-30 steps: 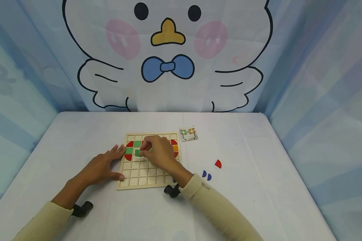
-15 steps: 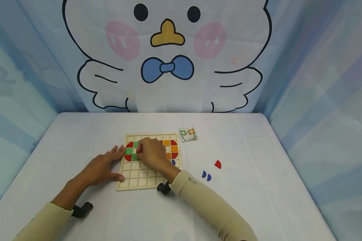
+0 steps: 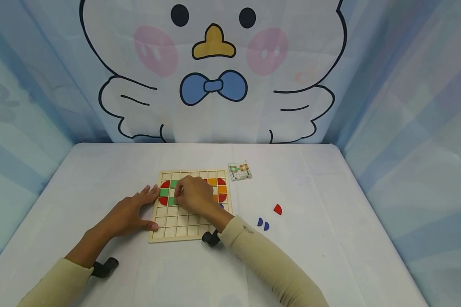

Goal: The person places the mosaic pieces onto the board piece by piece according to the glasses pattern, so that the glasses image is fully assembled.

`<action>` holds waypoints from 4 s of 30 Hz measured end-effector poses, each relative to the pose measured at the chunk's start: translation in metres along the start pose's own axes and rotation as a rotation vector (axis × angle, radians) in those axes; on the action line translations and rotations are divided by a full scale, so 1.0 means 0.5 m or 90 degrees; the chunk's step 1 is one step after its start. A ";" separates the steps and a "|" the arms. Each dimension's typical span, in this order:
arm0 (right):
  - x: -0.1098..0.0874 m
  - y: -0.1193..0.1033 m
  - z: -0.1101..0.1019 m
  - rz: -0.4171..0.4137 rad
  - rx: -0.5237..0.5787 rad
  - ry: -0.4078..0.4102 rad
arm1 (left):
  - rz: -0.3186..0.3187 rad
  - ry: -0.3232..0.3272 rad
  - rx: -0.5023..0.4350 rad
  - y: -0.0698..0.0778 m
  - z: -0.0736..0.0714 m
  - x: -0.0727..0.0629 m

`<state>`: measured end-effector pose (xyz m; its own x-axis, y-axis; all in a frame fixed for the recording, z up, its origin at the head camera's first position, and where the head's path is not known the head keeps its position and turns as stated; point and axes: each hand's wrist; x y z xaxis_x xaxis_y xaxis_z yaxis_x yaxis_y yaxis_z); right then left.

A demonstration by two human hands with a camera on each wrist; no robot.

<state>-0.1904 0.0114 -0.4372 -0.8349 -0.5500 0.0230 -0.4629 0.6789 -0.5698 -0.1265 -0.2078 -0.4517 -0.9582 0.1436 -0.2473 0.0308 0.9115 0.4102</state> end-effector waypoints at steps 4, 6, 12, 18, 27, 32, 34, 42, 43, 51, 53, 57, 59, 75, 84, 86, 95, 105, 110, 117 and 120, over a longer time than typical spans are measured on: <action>-0.018 0.012 -0.018 -0.008 0.019 0.020 | -0.004 0.000 0.007 0.001 0.002 0.001; -0.027 0.018 -0.027 -0.006 0.020 0.035 | -0.008 -0.001 0.008 0.002 0.003 0.001; -0.053 0.035 -0.061 0.013 0.032 0.074 | -0.014 0.003 0.007 0.002 0.004 0.001; -0.087 0.048 -0.094 0.039 0.045 0.110 | -0.015 0.006 0.007 0.003 0.004 0.001; -0.138 0.086 -0.136 0.112 0.016 0.135 | -0.013 0.004 0.009 0.001 0.006 0.002; -0.165 0.108 -0.155 0.129 0.016 0.136 | -0.013 0.003 0.009 0.001 0.005 0.001; -0.175 0.116 -0.160 0.145 0.013 0.136 | -0.014 0.001 0.009 0.002 0.003 0.001; -0.216 0.157 -0.172 0.195 -0.003 0.138 | -0.008 0.000 0.005 0.001 0.001 0.001; -0.221 0.163 -0.174 0.201 -0.004 0.139 | -0.007 0.001 0.005 0.001 0.001 0.001; -0.259 0.205 -0.195 0.215 -0.036 0.153 | -0.009 0.002 0.006 0.001 0.000 0.000; -0.268 0.213 -0.199 0.216 -0.040 0.156 | -0.011 0.002 0.007 0.002 0.000 0.000; -0.284 0.229 -0.209 0.227 -0.045 0.159 | -0.013 0.002 0.010 0.003 0.000 0.000; -0.292 0.237 -0.213 0.235 -0.044 0.159 | -0.013 0.002 0.011 0.004 -0.001 0.000; -0.342 0.292 -0.220 0.269 -0.064 0.129 | -0.016 -0.002 0.019 0.005 0.000 0.002; -0.341 0.301 -0.213 0.287 -0.075 0.111 | -0.017 0.000 0.018 0.002 -0.001 0.001; -0.341 0.302 -0.213 0.289 -0.081 0.107 | -0.015 0.001 0.015 0.002 -0.001 0.001; -0.337 0.302 -0.201 0.288 -0.077 0.113 | -0.011 0.002 0.007 0.001 0.002 0.002; -0.306 0.279 -0.181 0.242 -0.056 0.146 | -0.007 0.004 0.008 -0.001 0.001 0.001; -0.283 0.253 -0.171 0.216 -0.041 0.143 | -0.010 0.004 0.008 0.000 0.000 0.000; -0.256 0.216 -0.152 0.188 -0.009 0.143 | -0.011 0.002 0.003 0.000 0.000 0.000; -0.246 0.203 -0.144 0.173 -0.006 0.147 | -0.011 0.003 0.004 0.000 0.000 0.000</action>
<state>-0.1560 0.1828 -0.4385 -0.9725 -0.2258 0.0569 -0.2170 0.7900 -0.5734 -0.1264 -0.2077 -0.4519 -0.9598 0.1268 -0.2506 0.0167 0.9164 0.3999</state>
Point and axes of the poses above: each hand's wrist, its own x-axis towards the middle knuckle, its own z-axis out of the palm, y = z × x, and after that the axes turned 8 degrees about -z, right-handed
